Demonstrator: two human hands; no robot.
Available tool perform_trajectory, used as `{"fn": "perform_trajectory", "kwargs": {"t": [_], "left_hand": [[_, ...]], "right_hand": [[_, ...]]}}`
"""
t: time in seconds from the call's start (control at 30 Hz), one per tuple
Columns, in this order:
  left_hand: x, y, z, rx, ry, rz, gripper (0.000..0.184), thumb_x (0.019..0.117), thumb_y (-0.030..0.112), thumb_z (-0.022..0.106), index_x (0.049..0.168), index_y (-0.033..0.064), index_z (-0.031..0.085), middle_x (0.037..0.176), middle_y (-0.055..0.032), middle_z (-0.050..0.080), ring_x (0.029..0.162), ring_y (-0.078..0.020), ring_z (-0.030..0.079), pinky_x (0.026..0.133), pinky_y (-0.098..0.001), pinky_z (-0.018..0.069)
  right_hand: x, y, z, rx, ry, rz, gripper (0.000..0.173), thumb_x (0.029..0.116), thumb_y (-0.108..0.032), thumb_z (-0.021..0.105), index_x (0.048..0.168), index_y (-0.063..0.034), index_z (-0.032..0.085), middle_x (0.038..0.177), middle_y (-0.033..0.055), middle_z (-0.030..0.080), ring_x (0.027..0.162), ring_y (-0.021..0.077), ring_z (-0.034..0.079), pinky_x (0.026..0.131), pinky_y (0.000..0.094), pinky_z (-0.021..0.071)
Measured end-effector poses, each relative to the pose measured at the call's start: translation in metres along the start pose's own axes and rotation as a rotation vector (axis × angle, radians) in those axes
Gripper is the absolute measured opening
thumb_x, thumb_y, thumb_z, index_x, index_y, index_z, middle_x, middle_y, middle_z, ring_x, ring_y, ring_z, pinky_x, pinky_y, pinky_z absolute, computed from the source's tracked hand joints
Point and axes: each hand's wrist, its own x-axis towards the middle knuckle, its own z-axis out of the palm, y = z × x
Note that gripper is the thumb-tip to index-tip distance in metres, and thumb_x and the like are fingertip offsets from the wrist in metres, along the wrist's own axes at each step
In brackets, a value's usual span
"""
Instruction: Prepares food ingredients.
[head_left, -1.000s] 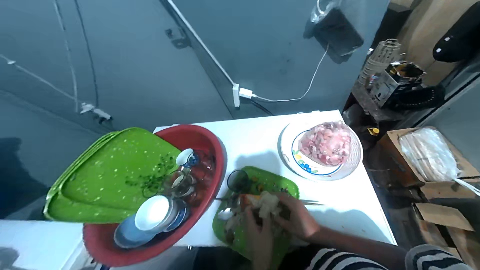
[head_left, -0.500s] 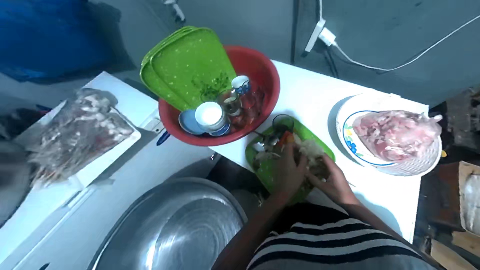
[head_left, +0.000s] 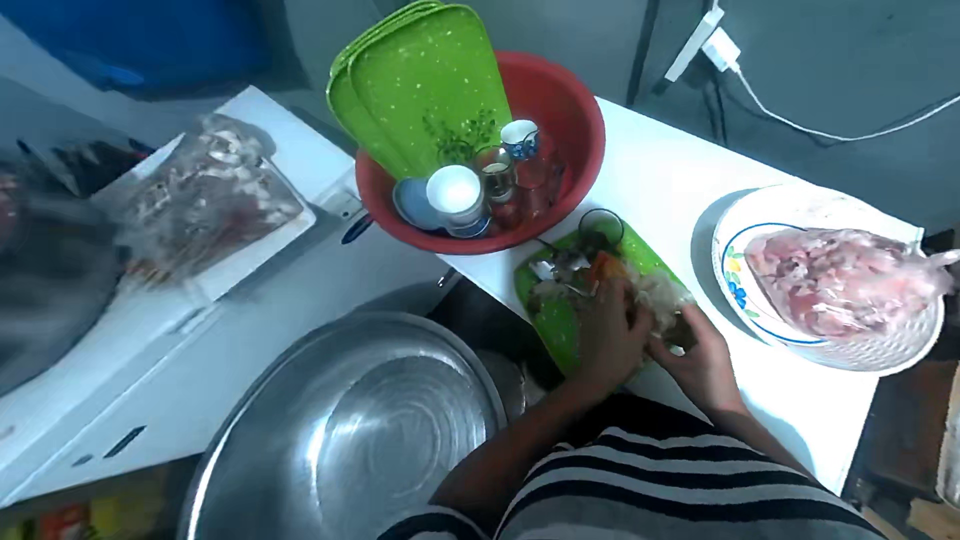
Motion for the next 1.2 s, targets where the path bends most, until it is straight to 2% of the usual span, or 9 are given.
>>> {"fn": "perform_trajectory", "kwargs": {"t": [0.17, 0.3, 0.43, 0.6, 0.77, 0.9, 1.0, 1.07, 1.2], "left_hand": [[-0.006, 0.001, 0.006, -0.034, -0.028, 0.041, 0.046, 0.1044, 0.016, 0.052, 0.143, -0.0078, 0.046, 0.119, -0.024, 0.067, 0.109, -0.0295, 0.068, 0.097, -0.0459, 0.0547], [-0.011, 0.002, 0.01, -0.078, -0.139, 0.042, 0.044, 0.1102, 0.026, 0.047, 0.143, -0.0034, 0.043, 0.099, -0.0165, 0.07, 0.075, -0.0223, 0.071, 0.071, -0.0407, 0.0611], [-0.014, 0.002, 0.009, -0.086, -0.223, 0.085, 0.049, 0.1102, 0.026, 0.047, 0.149, -0.0015, 0.038, 0.098, -0.0176, 0.071, 0.073, -0.0231, 0.071, 0.07, -0.0399, 0.0609], [-0.022, -0.013, -0.005, -0.011, -0.039, 0.179, 0.044, 0.108, 0.024, 0.051, 0.146, 0.002, 0.049, 0.093, -0.0154, 0.072, 0.075, -0.0226, 0.07, 0.071, -0.0398, 0.0593], [-0.027, -0.044, -0.028, 0.227, 0.093, 0.061, 0.038, 0.108, 0.024, 0.05, 0.139, 0.0032, 0.058, 0.101, -0.0163, 0.072, 0.085, -0.0277, 0.071, 0.079, -0.0464, 0.0581], [-0.015, -0.053, -0.008, 0.515, 0.01, 0.323, 0.028, 0.1054, 0.02, 0.053, 0.118, 0.008, 0.075, 0.108, -0.018, 0.073, 0.101, -0.0344, 0.071, 0.089, -0.0504, 0.0568], [0.003, -0.045, 0.012, 0.698, -0.19, 0.417, 0.033, 0.1022, 0.006, 0.054, 0.128, 0.0144, 0.071, 0.121, -0.022, 0.067, 0.113, -0.0396, 0.065, 0.097, -0.0552, 0.0506], [0.012, -0.037, 0.025, 0.785, -0.272, 0.42, 0.038, 0.1004, 0.0, 0.054, 0.133, 0.0133, 0.068, 0.127, -0.0234, 0.063, 0.12, -0.0404, 0.061, 0.101, -0.0556, 0.047], [0.015, -0.052, 0.033, 0.743, -0.036, 0.716, 0.017, 0.0965, 0.003, 0.059, 0.107, 0.0044, 0.073, 0.105, -0.0185, 0.07, 0.102, -0.0355, 0.07, 0.088, -0.0503, 0.056]], "right_hand": [[-0.003, -0.002, 0.004, -0.037, 0.139, 0.045, 0.05, 0.0775, -0.012, 0.076, 0.119, 0.0131, 0.063, 0.113, 0.0219, 0.066, 0.094, 0.0108, 0.069, 0.079, 0.0233, 0.0592], [0.0, 0.002, -0.002, 0.082, 0.213, 0.02, 0.036, 0.0842, -0.007, 0.073, 0.113, 0.0121, 0.064, 0.106, 0.0069, 0.069, 0.092, -0.0052, 0.066, 0.08, 0.0124, 0.0562], [0.004, 0.012, -0.011, 0.162, 0.236, -0.017, 0.026, 0.0843, 0.0, 0.069, 0.109, 0.0069, 0.065, 0.097, -0.004, 0.072, 0.088, -0.0051, 0.068, 0.08, 0.0152, 0.058], [0.01, 0.016, -0.023, 0.358, 0.323, 0.194, 0.022, 0.0912, 0.002, 0.066, 0.113, -0.0003, 0.064, 0.095, -0.002, 0.073, 0.084, 0.0052, 0.071, 0.078, 0.0239, 0.0615], [0.009, 0.022, -0.047, 0.334, 0.451, 0.213, 0.017, 0.0928, 0.001, 0.065, 0.109, -0.0006, 0.063, 0.093, -0.001, 0.072, 0.08, 0.0076, 0.071, 0.074, 0.0275, 0.0625], [0.011, 0.025, -0.067, 0.296, 0.55, 0.14, 0.021, 0.0916, 0.0, 0.067, 0.112, 0.0007, 0.062, 0.097, 0.0003, 0.071, 0.086, 0.0096, 0.071, 0.079, 0.0307, 0.0626], [0.01, 0.023, -0.073, 0.301, 0.609, 0.107, 0.02, 0.0904, 0.001, 0.067, 0.11, -0.0006, 0.062, 0.095, -0.0009, 0.071, 0.085, 0.0082, 0.071, 0.079, 0.029, 0.0623], [0.007, 0.022, -0.075, 0.317, 0.634, 0.1, 0.019, 0.0908, 0.002, 0.066, 0.109, -0.0015, 0.062, 0.094, -0.0015, 0.071, 0.085, 0.0078, 0.071, 0.079, 0.0285, 0.0622], [-0.002, 0.021, -0.081, 0.307, 0.67, 0.095, 0.019, 0.091, 0.003, 0.066, 0.109, -0.0017, 0.063, 0.093, -0.0023, 0.072, 0.085, 0.0073, 0.071, 0.079, 0.0276, 0.0621]]}}
